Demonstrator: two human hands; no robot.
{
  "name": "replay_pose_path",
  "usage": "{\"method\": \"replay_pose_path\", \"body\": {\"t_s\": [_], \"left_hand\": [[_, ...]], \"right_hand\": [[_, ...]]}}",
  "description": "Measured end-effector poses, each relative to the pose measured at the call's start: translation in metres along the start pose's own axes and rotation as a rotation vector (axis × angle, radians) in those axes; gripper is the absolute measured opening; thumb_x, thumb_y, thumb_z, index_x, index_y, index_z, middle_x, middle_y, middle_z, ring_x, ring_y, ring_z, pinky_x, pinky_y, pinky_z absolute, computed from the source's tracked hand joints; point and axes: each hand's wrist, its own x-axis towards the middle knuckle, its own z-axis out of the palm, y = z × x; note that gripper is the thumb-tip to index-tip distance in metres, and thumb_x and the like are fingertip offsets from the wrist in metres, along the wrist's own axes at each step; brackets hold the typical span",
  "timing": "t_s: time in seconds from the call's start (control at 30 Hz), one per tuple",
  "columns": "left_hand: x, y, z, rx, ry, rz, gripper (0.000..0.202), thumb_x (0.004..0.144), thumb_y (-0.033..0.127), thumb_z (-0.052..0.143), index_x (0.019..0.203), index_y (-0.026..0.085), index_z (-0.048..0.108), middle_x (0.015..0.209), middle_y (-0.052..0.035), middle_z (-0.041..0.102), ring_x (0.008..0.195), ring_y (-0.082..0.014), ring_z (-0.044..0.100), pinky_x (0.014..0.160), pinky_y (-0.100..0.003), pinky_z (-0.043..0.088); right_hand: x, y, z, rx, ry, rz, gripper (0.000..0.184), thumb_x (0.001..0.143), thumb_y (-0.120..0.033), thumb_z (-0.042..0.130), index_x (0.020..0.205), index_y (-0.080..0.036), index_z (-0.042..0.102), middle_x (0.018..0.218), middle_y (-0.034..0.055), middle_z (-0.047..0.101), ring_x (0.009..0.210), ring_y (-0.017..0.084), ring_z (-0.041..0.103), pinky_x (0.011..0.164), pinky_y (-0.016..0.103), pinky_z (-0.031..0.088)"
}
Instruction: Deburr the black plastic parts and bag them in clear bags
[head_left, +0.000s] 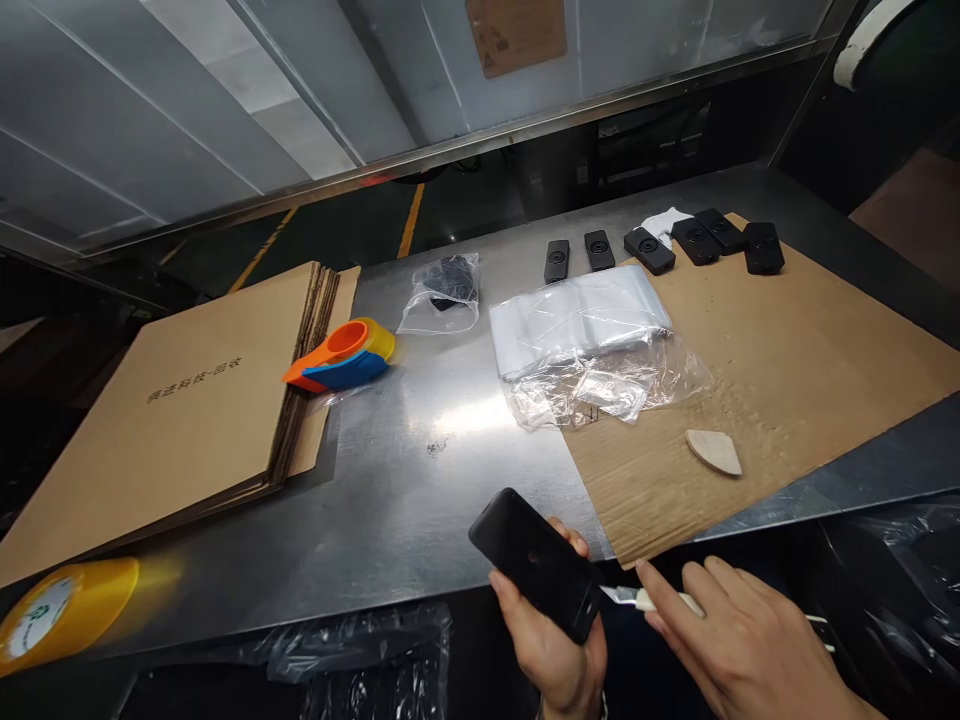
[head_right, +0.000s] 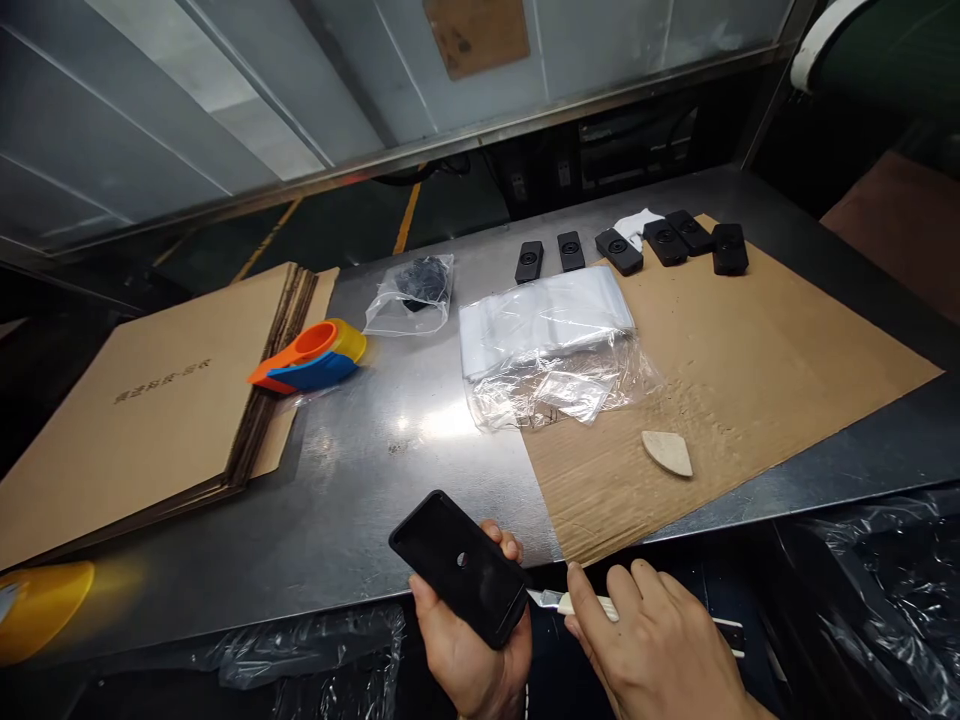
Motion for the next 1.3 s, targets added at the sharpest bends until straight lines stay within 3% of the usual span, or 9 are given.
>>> {"method": "replay_pose_path", "body": {"t_s": [0.23, 0.4, 0.5, 0.77, 0.97, 1.07, 1.13, 1.23, 1.3], "left_hand": [[0.002, 0.002, -0.002, 0.046, -0.082, -0.079, 0.043, 0.075, 0.056, 0.055, 0.083, 0.017, 0.071, 0.071, -0.0062, 0.066, 0.061, -0.0151, 0.059, 0.06, -0.024, 0.051], [0.002, 0.003, -0.003, 0.05, -0.096, -0.178, 0.046, 0.083, 0.052, 0.045, 0.082, 0.013, 0.07, 0.072, -0.0081, 0.065, 0.061, -0.0157, 0.059, 0.061, -0.026, 0.051], [0.002, 0.004, -0.001, 0.055, -0.101, -0.208, 0.047, 0.083, 0.053, 0.045, 0.08, 0.013, 0.07, 0.072, -0.0081, 0.065, 0.061, -0.016, 0.059, 0.061, -0.026, 0.05], [0.002, 0.003, 0.0, 0.112, -0.105, -0.197, 0.046, 0.078, 0.056, 0.052, 0.079, 0.014, 0.07, 0.07, -0.0066, 0.066, 0.06, -0.0154, 0.059, 0.061, -0.024, 0.05], [-0.002, -0.002, -0.006, 0.207, -0.177, -0.103, 0.048, 0.074, 0.06, 0.054, 0.077, 0.015, 0.07, 0.067, -0.0056, 0.066, 0.062, -0.0154, 0.059, 0.063, -0.023, 0.049], [-0.002, -0.005, -0.009, 0.211, -0.209, -0.057, 0.046, 0.074, 0.059, 0.055, 0.078, 0.016, 0.07, 0.068, -0.0054, 0.067, 0.063, -0.0154, 0.059, 0.063, -0.023, 0.049], [-0.002, -0.006, -0.009, 0.179, -0.246, -0.022, 0.045, 0.074, 0.059, 0.055, 0.08, 0.017, 0.07, 0.07, -0.0051, 0.067, 0.064, -0.0156, 0.059, 0.061, -0.023, 0.048], [0.001, -0.005, -0.006, 0.112, -0.286, -0.058, 0.046, 0.075, 0.059, 0.054, 0.082, 0.016, 0.07, 0.071, -0.0053, 0.065, 0.063, -0.0155, 0.059, 0.06, -0.023, 0.049], [0.004, -0.003, -0.003, 0.087, -0.284, -0.155, 0.048, 0.077, 0.058, 0.051, 0.081, 0.014, 0.069, 0.07, -0.006, 0.064, 0.062, -0.015, 0.058, 0.058, -0.023, 0.049]], "right_hand": [[-0.001, 0.007, 0.001, 0.128, -0.052, -0.02, 0.034, 0.099, -0.026, 0.025, 0.113, -0.017, 0.054, 0.062, -0.0008, 0.056, 0.054, 0.013, 0.054, 0.052, 0.027, 0.031], [-0.002, 0.009, -0.001, 0.2, -0.211, 0.012, 0.034, 0.099, -0.026, 0.024, 0.079, -0.022, 0.051, 0.053, -0.0037, 0.053, 0.043, 0.012, 0.052, 0.044, 0.028, 0.025], [-0.001, 0.007, -0.001, 0.167, -0.246, 0.004, 0.036, 0.099, -0.028, 0.023, 0.071, -0.023, 0.046, 0.049, -0.0041, 0.051, 0.038, 0.013, 0.051, 0.042, 0.029, 0.021], [-0.005, 0.007, 0.004, 0.11, -0.265, 0.007, 0.033, 0.098, -0.029, 0.022, 0.074, -0.025, 0.044, 0.047, -0.0049, 0.051, 0.036, 0.017, 0.051, 0.042, 0.03, 0.016], [-0.009, 0.009, 0.007, 0.147, -0.291, 0.084, 0.038, 0.098, -0.034, 0.02, 0.077, -0.026, 0.05, 0.046, -0.0033, 0.053, 0.037, 0.019, 0.051, 0.044, 0.028, 0.024], [-0.009, 0.012, 0.01, 0.369, -0.45, 0.225, 0.042, 0.097, -0.04, 0.021, 0.075, -0.024, 0.053, 0.054, 0.0005, 0.057, 0.049, 0.018, 0.056, 0.048, 0.026, 0.032], [-0.01, 0.014, 0.014, 0.709, -0.66, 0.377, 0.044, 0.096, -0.046, 0.02, 0.076, -0.022, 0.052, 0.051, -0.0007, 0.053, 0.047, 0.015, 0.052, 0.047, 0.023, 0.034], [-0.012, 0.012, 0.02, 1.359, -1.007, 0.593, 0.05, 0.091, -0.059, 0.024, 0.078, -0.019, 0.052, 0.041, -0.0061, 0.042, 0.031, 0.008, 0.032, 0.033, 0.018, 0.023], [-0.013, 0.011, 0.021, 1.644, -1.053, 0.638, 0.056, 0.085, -0.066, 0.029, 0.076, -0.017, 0.053, 0.041, -0.0069, 0.04, 0.028, 0.006, 0.027, 0.03, 0.017, 0.017]]}}
